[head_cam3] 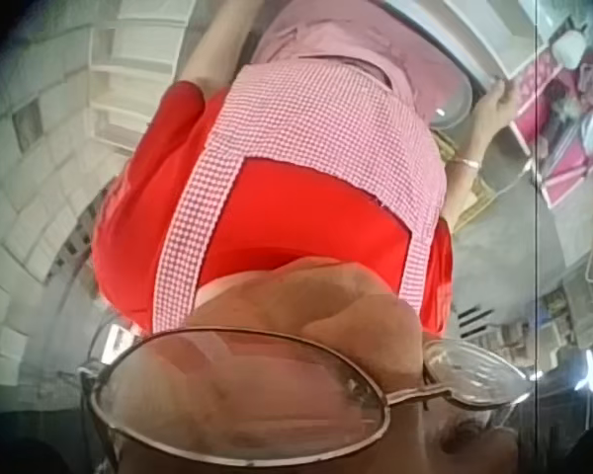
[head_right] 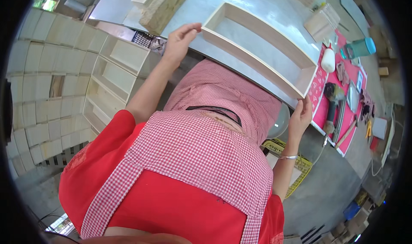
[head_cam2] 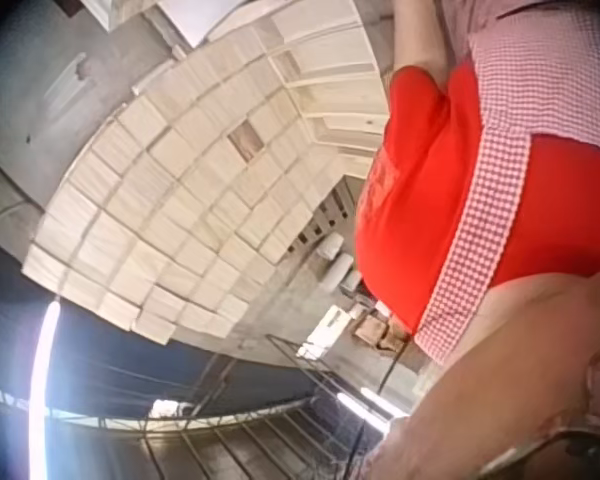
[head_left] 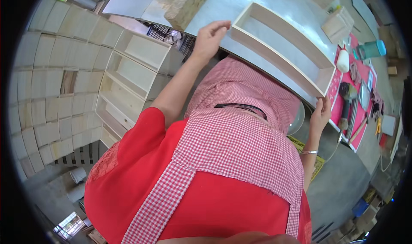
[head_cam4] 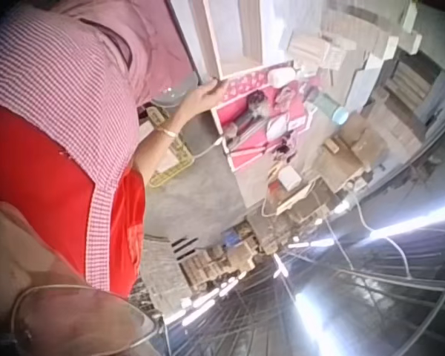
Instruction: Assembling wooden boxes by applying glue and using a nail gun.
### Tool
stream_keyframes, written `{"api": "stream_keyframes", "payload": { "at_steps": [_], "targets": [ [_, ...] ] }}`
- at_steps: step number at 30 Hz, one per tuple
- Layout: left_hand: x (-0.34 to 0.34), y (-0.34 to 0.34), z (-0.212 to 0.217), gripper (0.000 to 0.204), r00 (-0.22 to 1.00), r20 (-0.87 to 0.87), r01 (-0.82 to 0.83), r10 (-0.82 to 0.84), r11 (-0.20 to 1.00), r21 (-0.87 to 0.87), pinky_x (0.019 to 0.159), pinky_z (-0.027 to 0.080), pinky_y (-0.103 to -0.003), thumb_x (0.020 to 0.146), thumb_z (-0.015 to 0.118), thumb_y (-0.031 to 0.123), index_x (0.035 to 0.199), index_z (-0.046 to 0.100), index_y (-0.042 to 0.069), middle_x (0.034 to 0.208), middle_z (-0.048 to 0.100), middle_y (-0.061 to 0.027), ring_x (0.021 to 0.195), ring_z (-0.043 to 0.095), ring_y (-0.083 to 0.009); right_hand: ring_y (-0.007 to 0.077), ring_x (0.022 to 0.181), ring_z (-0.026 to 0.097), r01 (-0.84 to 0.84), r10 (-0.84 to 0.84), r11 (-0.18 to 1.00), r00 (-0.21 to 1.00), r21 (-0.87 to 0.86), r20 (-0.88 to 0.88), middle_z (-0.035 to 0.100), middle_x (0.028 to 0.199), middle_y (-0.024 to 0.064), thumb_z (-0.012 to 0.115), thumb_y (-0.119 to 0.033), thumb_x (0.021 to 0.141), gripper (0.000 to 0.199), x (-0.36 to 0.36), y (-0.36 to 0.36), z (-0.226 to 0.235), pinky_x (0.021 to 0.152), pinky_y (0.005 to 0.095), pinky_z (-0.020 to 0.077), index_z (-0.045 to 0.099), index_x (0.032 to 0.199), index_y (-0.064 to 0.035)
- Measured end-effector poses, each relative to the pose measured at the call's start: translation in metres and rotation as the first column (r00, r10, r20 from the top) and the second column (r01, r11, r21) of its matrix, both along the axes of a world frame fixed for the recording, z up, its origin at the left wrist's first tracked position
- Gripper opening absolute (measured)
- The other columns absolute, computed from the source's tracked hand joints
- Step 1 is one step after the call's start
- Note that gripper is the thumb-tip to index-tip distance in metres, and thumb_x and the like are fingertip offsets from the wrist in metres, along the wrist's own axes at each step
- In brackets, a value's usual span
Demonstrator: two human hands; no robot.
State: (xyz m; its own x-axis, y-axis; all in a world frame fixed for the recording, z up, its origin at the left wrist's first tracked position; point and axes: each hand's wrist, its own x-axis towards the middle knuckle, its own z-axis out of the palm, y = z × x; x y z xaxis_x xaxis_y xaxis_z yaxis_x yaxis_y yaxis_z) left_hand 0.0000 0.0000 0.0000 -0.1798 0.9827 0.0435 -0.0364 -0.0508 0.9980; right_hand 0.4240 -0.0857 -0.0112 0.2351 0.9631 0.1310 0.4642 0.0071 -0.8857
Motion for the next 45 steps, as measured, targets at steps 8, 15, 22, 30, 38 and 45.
{"api": "stream_keyframes", "payload": {
  "at_steps": [8,15,22,30,38,45],
  "targets": [
    [0.015,-0.017,0.003,0.028,0.987,-0.119,-0.094,0.110,0.987,0.128,0.092,0.048,-0.027,0.093,0.057,-0.001,0.120,0.063,-0.005,0.113,0.069,-0.0108,0.106,0.063,-0.0146,0.0146,0.095,0.063,0.177,-0.180,0.967,0.984,0.186,-0.005,0.067,0.106,0.0104,0.055,-0.001,0.096,0.029,-0.053,-0.006,0.005,0.085,0.0286,0.0483,0.056,0.124,0.0049],
    [0.013,-0.018,0.001,0.030,0.994,-0.089,-0.059,0.067,0.994,0.094,0.088,0.049,-0.024,0.090,0.056,-0.006,0.119,0.063,-0.005,0.111,0.069,-0.0090,0.101,0.064,-0.0128,0.0130,0.088,0.062,0.251,-0.259,0.956,0.965,0.153,0.035,0.067,0.096,0.0073,0.055,0.003,0.092,0.021,-0.065,-0.010,0.015,0.079,0.0261,0.0478,0.060,0.113,0.0044],
    [-0.006,-0.016,0.004,0.036,0.997,-0.015,0.069,-0.070,0.997,-0.034,0.096,0.044,-0.027,0.090,0.057,-0.004,0.126,0.059,-0.002,0.120,0.064,-0.0089,0.112,0.058,-0.0141,0.0099,0.089,0.058,0.253,-0.252,0.966,0.968,0.059,-0.018,0.064,0.098,0.0036,0.057,0.002,0.092,0.022,-0.054,-0.014,0.001,0.077,0.0253,0.0471,0.059,0.114,0.0017],
    [0.003,-0.004,0.007,0.031,0.987,-0.122,0.117,-0.109,0.991,0.066,0.098,0.042,-0.028,0.096,0.053,0.006,0.126,0.059,-0.001,0.112,0.063,-0.0054,0.112,0.057,-0.0137,0.0122,0.092,0.059,0.201,-0.191,0.972,0.978,0.119,-0.085,0.062,0.101,0.0036,0.057,-0.001,0.092,0.037,-0.056,-0.001,0.002,0.085,0.0261,0.0468,0.056,0.128,0.0040],
    [-0.011,0.066,0.087,0.077,0.941,-0.177,0.226,-0.288,0.925,-0.305,0.087,0.046,-0.032,0.099,0.029,0.065,0.107,0.068,-0.001,0.094,0.064,-0.0047,0.091,0.058,-0.0141,0.0140,0.077,0.063,-0.073,0.039,0.977,0.984,-0.198,-0.171,0.069,0.086,0.0066,0.028,-0.059,0.102,0.076,0.012,0.085,0.082,0.075,0.0260,0.0481,0.069,0.102,0.0048],
    [0.000,0.089,0.077,0.086,0.937,-0.125,0.231,-0.327,0.847,-0.478,0.081,0.047,-0.032,0.092,0.029,0.076,0.094,0.068,-0.001,0.086,0.062,-0.0042,0.082,0.057,-0.0147,0.0123,0.071,0.062,0.047,-0.143,0.922,0.963,-0.384,-0.227,0.066,0.076,0.0036,0.026,-0.067,0.099,0.082,0.012,0.115,0.070,0.070,0.0264,0.0485,0.070,0.093,0.0024]
  ]
}}
